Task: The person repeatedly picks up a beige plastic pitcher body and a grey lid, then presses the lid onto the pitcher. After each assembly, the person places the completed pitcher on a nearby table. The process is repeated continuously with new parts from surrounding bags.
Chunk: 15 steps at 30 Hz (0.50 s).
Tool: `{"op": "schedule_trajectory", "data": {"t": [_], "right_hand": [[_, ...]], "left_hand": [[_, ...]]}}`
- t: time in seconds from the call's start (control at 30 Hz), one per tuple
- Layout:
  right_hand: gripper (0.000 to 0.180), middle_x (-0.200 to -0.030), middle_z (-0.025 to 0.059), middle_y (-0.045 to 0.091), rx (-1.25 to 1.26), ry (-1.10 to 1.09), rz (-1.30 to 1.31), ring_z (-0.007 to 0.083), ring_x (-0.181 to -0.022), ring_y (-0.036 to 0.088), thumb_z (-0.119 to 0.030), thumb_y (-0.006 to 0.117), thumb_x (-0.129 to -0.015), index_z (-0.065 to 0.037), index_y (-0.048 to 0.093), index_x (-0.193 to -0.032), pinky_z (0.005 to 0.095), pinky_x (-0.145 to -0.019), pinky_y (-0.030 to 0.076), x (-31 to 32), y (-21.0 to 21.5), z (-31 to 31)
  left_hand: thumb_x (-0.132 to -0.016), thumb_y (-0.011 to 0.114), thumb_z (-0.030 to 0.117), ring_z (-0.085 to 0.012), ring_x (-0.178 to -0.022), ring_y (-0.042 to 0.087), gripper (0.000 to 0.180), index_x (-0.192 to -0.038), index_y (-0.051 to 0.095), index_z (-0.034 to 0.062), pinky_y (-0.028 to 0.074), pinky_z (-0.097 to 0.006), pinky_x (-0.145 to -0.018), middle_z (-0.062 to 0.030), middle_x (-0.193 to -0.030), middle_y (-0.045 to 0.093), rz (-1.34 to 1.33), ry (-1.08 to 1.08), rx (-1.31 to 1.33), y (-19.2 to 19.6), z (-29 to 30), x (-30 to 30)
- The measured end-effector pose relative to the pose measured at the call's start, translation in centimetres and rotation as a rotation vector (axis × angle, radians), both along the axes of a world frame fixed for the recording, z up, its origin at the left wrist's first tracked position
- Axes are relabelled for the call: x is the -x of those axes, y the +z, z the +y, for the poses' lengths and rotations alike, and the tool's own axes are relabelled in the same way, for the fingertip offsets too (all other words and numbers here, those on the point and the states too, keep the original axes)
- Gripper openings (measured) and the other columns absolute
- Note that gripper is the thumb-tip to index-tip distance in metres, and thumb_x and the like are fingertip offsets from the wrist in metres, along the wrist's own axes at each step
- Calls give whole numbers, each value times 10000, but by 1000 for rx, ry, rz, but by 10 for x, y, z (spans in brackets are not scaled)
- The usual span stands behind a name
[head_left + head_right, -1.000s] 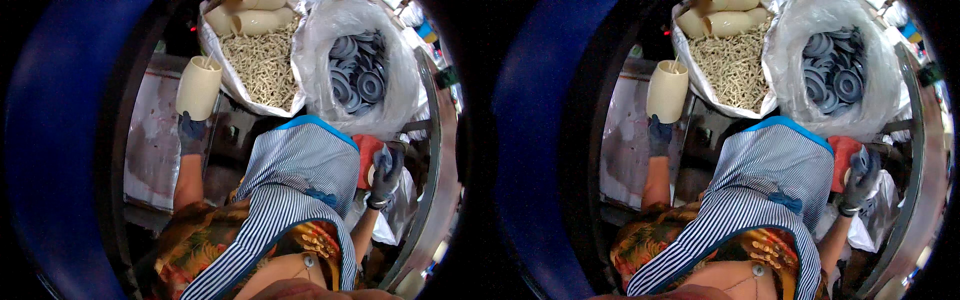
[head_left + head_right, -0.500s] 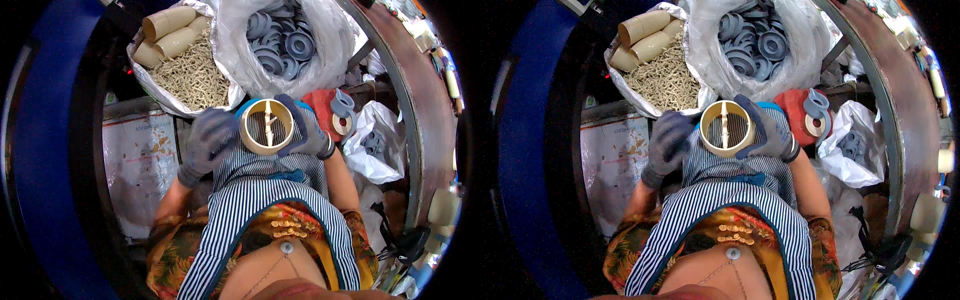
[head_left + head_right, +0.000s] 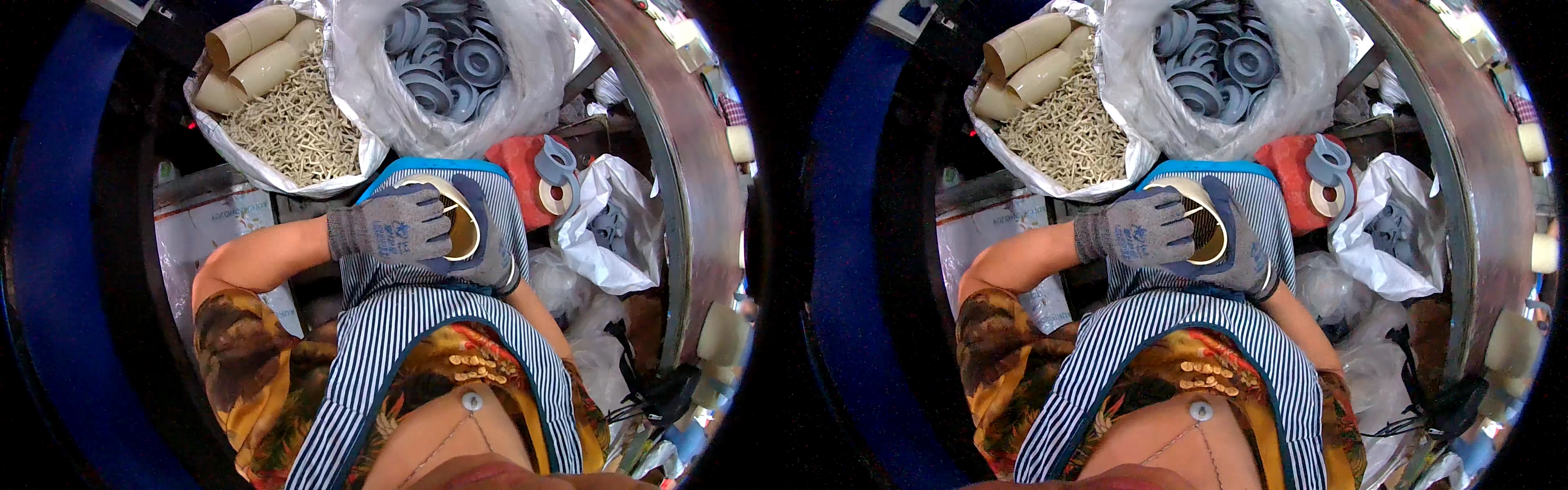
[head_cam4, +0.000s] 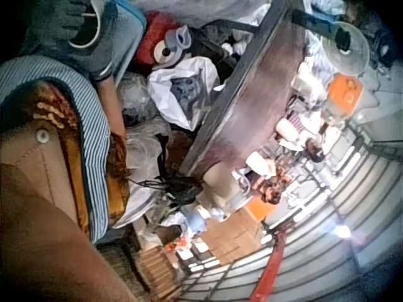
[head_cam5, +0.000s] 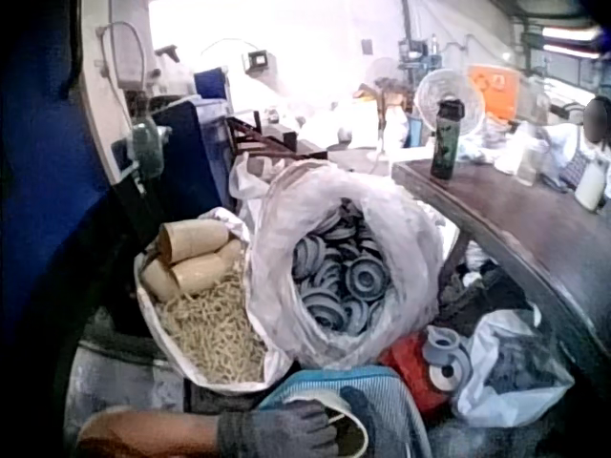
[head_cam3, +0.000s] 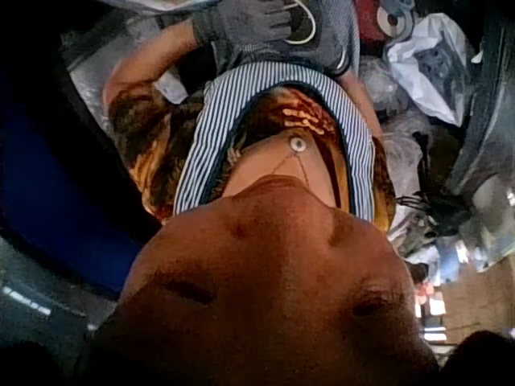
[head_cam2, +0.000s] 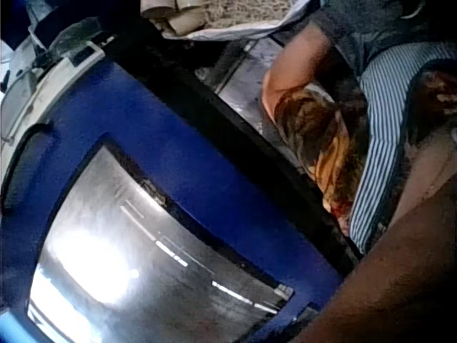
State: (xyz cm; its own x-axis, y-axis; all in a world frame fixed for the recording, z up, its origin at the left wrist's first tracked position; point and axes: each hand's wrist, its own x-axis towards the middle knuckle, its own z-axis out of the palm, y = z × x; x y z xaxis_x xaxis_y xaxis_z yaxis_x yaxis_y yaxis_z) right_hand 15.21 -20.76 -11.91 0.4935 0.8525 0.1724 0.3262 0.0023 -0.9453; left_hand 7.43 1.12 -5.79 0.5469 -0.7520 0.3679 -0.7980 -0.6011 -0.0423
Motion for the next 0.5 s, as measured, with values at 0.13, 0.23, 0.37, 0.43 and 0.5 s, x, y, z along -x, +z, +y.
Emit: {"op": "schedule_trajectory", "data": {"t": [0.13, 0.23, 0.37, 0.43, 0.5], "right_hand": [[1176, -1529, 226, 340, 43, 55, -69, 388, -1433, 306, -394, 921, -608, -16, 275, -1514, 477, -1189, 224, -13, 1, 5], [1185, -1532, 217, 344, 50, 89, -228, 382, -1435, 307, -424, 925, -590, -19, 295, -1509, 472, -1191, 221, -15, 14, 14], [1196, -1542, 203, 335, 15, 162, -151, 362, -1437, 313, -429, 931, -576, -18, 303, -1508, 466, -1195, 216, -24, 15, 13], [1232, -1551, 190, 328, -18, 191, -107, 334, -1442, 314, -405, 943, -569, -14, 264, -1520, 456, -1195, 218, -27, 14, 14], [1251, -1555, 184, 325, -57, 182, -94, 322, -1444, 313, -396, 947, -568, -12, 241, -1527, 448, -1195, 224, -35, 23, 20]], "left_hand": [[-845, 656, 337, -208, -777, 590, 233, -879, 603, 112, 504, -352, -720, -50, -859, 540, 141, 147, 453, 26, 1, -8], [-902, 602, 356, -184, -703, 561, 237, -903, 613, 119, 484, -333, -666, -33, -810, 542, 579, 387, 1388, 12, 7, -19], [-963, 532, 389, -164, -660, 535, 288, -958, 635, 120, 473, -332, -655, -20, -780, 560, 964, 61, 2334, -15, 31, -21], [-994, 497, 405, -153, -638, 523, 321, -985, 646, 121, 468, -331, -650, -13, -766, 569, 947, -139, 2463, -19, 66, -16], [-1025, 461, 421, -143, -617, 510, 358, -1013, 657, 121, 463, -331, -644, -6, -751, 577, 682, 88, 2312, -27, 120, -13]]}}
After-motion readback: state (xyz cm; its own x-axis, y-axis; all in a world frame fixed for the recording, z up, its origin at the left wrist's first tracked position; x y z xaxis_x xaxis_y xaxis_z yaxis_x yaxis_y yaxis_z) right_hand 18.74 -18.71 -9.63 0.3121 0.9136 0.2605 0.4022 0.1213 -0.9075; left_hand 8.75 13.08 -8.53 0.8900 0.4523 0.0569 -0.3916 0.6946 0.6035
